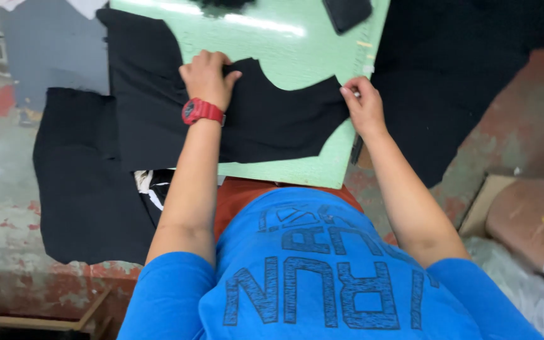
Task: The person places a cardboard pattern on a black fabric piece laid on a green cutting mat. They use a white marking tool to trace the pattern's outline onto the fabric. After marking, the person removes the pattern and lifts the marked fabric piece, placing it aside before repeating the process with another piece of fabric.
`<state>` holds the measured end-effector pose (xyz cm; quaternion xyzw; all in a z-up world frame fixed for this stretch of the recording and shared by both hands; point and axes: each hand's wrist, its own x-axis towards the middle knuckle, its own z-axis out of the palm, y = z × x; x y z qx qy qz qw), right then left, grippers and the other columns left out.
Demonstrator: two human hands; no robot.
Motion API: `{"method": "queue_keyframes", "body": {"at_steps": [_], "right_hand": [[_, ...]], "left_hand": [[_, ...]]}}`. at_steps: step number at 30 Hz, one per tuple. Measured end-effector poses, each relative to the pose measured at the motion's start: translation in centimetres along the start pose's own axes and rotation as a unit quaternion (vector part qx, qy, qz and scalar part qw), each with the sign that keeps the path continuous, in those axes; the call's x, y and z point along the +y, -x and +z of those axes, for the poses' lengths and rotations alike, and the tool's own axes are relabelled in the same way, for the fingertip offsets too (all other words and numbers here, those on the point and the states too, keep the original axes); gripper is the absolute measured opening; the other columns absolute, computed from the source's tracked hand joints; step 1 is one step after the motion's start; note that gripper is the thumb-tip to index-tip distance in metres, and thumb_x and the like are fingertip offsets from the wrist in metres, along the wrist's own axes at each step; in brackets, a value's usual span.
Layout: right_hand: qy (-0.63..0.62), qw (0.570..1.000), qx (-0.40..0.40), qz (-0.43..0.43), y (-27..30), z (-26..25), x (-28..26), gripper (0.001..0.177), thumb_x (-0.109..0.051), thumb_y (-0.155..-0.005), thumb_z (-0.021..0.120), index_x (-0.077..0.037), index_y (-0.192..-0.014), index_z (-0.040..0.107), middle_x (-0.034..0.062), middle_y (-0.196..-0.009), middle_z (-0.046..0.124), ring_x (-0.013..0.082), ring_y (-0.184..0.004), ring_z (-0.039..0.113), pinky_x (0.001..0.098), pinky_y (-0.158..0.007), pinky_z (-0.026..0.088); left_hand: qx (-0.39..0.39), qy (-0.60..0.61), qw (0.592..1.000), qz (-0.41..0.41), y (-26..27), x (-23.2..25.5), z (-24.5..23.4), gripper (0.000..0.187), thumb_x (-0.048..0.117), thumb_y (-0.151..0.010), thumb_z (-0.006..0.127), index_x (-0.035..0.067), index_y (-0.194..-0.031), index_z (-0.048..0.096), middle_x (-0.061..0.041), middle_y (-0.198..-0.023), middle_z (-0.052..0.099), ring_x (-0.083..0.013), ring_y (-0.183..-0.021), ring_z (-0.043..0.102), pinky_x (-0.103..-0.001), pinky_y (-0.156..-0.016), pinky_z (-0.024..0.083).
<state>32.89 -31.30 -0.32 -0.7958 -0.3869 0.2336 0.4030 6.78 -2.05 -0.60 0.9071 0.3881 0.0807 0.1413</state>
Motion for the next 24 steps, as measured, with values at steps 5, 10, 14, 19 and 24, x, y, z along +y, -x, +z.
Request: {"method": "queue_keyframes", "body": {"at_steps": [5, 10, 14, 19, 24], "right_hand": [[0.005, 0.999, -0.001, 0.044, 0.3, -0.1, -0.7, 0.009, -0.024, -0.102, 0.067, -0.015, -0.104, 0.065, -0.0032, -0.09, 0.064, 0.0116, -0.081, 0.059, 0.03, -0.074, 0.045], [-0.011, 0.994, -0.01, 0.106, 0.2, -0.1, -1.2, 0.007, -0.021, -0.098, 0.072, -0.017, -0.102, 0.067, -0.0052, -0.09, 0.061, 0.0079, -0.08, 0.055, 0.0258, -0.075, 0.045], [-0.007, 0.994, -0.004, 0.106, 0.0, 0.0, -0.3, 0.007, -0.02, -0.096, 0.075, -0.017, -0.1, 0.069, -0.0048, -0.091, 0.065, 0.0083, -0.084, 0.059, 0.0262, -0.076, 0.045], [0.007, 0.987, 0.0, 0.162, 0.1, -0.2, -0.6, 0.02, -0.02, -0.091, 0.078, -0.014, -0.11, 0.072, -0.0021, -0.095, 0.067, 0.0096, -0.089, 0.062, 0.0269, -0.081, 0.049], [0.016, 0.985, 0.016, 0.172, -0.1, 0.5, 2.4, 0.019, -0.022, -0.088, 0.083, -0.014, -0.103, 0.074, -0.0014, -0.087, 0.068, 0.0104, -0.075, 0.063, 0.0272, -0.066, 0.051]], "left_hand": [[-0.021, 0.053, 0.998, -0.009, -0.7, 0.9, -0.1, 0.027, 0.029, -0.08, 0.087, 0.026, -0.1, 0.069, -0.002, -0.101, 0.065, -0.0298, -0.094, 0.061, -0.051, -0.085, 0.036], [-0.115, 0.099, 0.986, -0.068, -1.3, 1.7, 0.1, 0.021, 0.016, -0.088, 0.076, 0.026, -0.105, 0.07, 0.003, -0.09, 0.061, -0.025, -0.085, 0.061, -0.046, -0.086, 0.033], [-0.025, 0.111, 0.993, -0.015, -0.7, 1.2, 0.6, 0.011, 0.026, -0.087, 0.082, 0.026, -0.095, 0.075, 0.001, -0.092, 0.062, -0.027, -0.09, 0.061, -0.048, -0.087, 0.033], [0.087, 0.048, 0.994, 0.05, -0.1, 1.8, -0.8, 0.04, 0.028, -0.082, 0.091, 0.016, -0.11, 0.066, -0.006, -0.106, 0.056, -0.0292, -0.092, 0.056, -0.046, -0.08, 0.043], [0.061, 0.008, 0.998, 0.031, 0.5, 0.2, 2.4, 0.037, 0.041, -0.078, 0.09, 0.019, -0.094, 0.065, -0.002, -0.094, 0.058, -0.0255, -0.09, 0.059, -0.042, -0.085, 0.041]]}}
